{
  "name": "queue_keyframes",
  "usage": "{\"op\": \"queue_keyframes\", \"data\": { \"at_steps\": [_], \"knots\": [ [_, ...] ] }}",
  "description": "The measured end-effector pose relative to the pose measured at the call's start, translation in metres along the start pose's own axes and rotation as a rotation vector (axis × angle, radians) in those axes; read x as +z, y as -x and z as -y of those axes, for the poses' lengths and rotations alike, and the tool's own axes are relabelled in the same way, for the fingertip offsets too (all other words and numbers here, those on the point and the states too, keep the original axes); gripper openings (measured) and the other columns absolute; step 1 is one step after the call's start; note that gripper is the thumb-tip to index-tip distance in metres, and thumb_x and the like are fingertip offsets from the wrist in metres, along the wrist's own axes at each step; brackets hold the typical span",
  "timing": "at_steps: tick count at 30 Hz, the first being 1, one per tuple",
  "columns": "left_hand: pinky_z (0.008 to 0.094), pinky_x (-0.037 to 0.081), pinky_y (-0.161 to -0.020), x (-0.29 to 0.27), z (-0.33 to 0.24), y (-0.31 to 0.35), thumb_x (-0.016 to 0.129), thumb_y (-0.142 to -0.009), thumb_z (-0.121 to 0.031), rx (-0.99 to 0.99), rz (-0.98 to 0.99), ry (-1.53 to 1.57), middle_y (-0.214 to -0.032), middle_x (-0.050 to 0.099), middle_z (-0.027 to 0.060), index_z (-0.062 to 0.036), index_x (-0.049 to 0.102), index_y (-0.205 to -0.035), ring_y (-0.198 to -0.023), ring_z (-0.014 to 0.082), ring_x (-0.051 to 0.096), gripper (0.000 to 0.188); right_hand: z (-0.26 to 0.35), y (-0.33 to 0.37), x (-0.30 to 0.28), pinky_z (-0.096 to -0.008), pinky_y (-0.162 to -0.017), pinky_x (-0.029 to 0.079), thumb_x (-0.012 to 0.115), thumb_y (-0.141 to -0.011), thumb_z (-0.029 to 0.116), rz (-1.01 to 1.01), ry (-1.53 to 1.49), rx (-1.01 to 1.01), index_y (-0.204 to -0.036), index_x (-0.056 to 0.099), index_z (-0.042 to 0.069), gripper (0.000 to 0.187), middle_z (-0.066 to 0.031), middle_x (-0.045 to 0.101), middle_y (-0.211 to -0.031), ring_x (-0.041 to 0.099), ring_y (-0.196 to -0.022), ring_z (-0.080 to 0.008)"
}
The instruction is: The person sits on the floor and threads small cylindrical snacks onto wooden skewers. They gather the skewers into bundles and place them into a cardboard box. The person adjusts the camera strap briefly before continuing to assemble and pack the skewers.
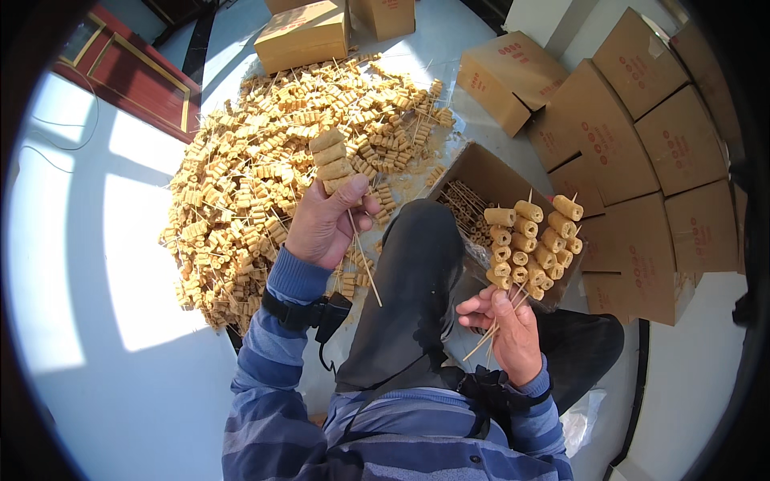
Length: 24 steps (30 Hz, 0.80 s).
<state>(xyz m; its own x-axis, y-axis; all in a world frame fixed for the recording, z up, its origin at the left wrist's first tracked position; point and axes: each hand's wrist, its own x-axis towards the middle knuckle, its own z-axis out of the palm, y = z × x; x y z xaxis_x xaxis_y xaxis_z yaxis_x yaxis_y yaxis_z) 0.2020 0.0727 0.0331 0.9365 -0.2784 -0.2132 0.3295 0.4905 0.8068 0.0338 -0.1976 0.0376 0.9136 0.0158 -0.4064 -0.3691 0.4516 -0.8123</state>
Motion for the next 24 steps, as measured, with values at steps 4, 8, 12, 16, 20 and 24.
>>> {"op": "queue_keyframes", "data": {
  "at_steps": [4, 8, 12, 16, 20, 24],
  "knots": [
    [0.0282, 0.051, -0.063, 0.059, 0.031, 0.034, 0.066, -0.100, -0.023, -0.057, 0.086, 0.030, -0.097, 0.061, 0.0052, -0.0076, 0.049, -0.127, -0.082, 0.0173, 0.063, 0.036, 0.012, 0.029, 0.008, -0.0379, -0.086, 0.057, 0.043, -0.110, 0.029, -0.012, 0.051, -0.049, -0.112, 0.054, 0.000, 0.031, -0.0143, 0.069, -0.095, 0.070, -0.094, -0.0248],
    [0.0321, 0.050, -0.064, 0.101, 0.058, 0.061, 0.051, -0.105, -0.042, -0.148, 0.095, 0.011, -0.101, 0.060, 0.0063, -0.0096, 0.040, -0.138, -0.083, 0.0183, 0.062, 0.047, 0.025, 0.054, 0.003, -0.0352, -0.080, 0.057, 0.043, -0.110, 0.031, 0.028, 0.119, -0.070, -0.116, 0.052, -0.002, 0.034, -0.0118, 0.067, -0.082, 0.069, -0.080, -0.0215],
    [0.0377, 0.052, -0.081, 0.135, 0.083, 0.082, 0.036, -0.104, -0.062, -0.153, 0.208, -0.033, -0.117, 0.062, 0.0075, -0.0073, 0.041, -0.143, -0.094, 0.0192, 0.063, 0.067, 0.027, 0.069, -0.001, -0.0295, -0.071, 0.056, 0.045, -0.110, 0.032, 0.023, 0.143, -0.064, -0.117, 0.053, -0.002, 0.036, -0.0089, 0.066, -0.080, 0.066, -0.073, -0.0159],
    [0.0365, 0.051, -0.094, 0.157, 0.092, 0.095, 0.048, -0.097, -0.067, -0.099, 0.338, -0.111, -0.134, 0.051, 0.0124, -0.0035, 0.035, -0.141, -0.113, 0.0182, 0.056, 0.078, 0.014, 0.070, -0.003, -0.0249, -0.063, 0.054, 0.048, -0.109, 0.031, 0.000, 0.160, -0.065, -0.116, 0.058, 0.001, 0.032, -0.0067, 0.066, -0.081, 0.065, -0.072, -0.0124],
    [0.0328, 0.051, -0.093, 0.168, 0.095, 0.101, 0.061, -0.094, -0.062, -0.074, 0.241, -0.278, -0.125, 0.053, 0.0128, 0.0002, 0.031, -0.136, -0.110, 0.0172, 0.056, 0.081, -0.001, 0.068, -0.008, -0.0237, -0.059, 0.052, 0.050, -0.108, 0.030, 0.007, 0.117, -0.073, -0.116, 0.060, 0.004, 0.029, -0.0050, 0.067, -0.082, 0.065, -0.069, -0.0116],
    [0.0299, 0.052, -0.091, 0.168, 0.099, 0.103, 0.056, -0.100, -0.055, -0.073, 0.190, -0.309, -0.123, 0.054, 0.0118, 0.0005, 0.035, -0.133, -0.108, 0.0159, 0.057, 0.068, -0.007, 0.070, -0.010, -0.0243, -0.060, 0.052, 0.050, -0.108, 0.032, 0.008, 0.118, -0.043, -0.119, 0.060, 0.004, 0.031, -0.0057, 0.069, -0.085, 0.065, -0.069, -0.0121]
  ]
}}
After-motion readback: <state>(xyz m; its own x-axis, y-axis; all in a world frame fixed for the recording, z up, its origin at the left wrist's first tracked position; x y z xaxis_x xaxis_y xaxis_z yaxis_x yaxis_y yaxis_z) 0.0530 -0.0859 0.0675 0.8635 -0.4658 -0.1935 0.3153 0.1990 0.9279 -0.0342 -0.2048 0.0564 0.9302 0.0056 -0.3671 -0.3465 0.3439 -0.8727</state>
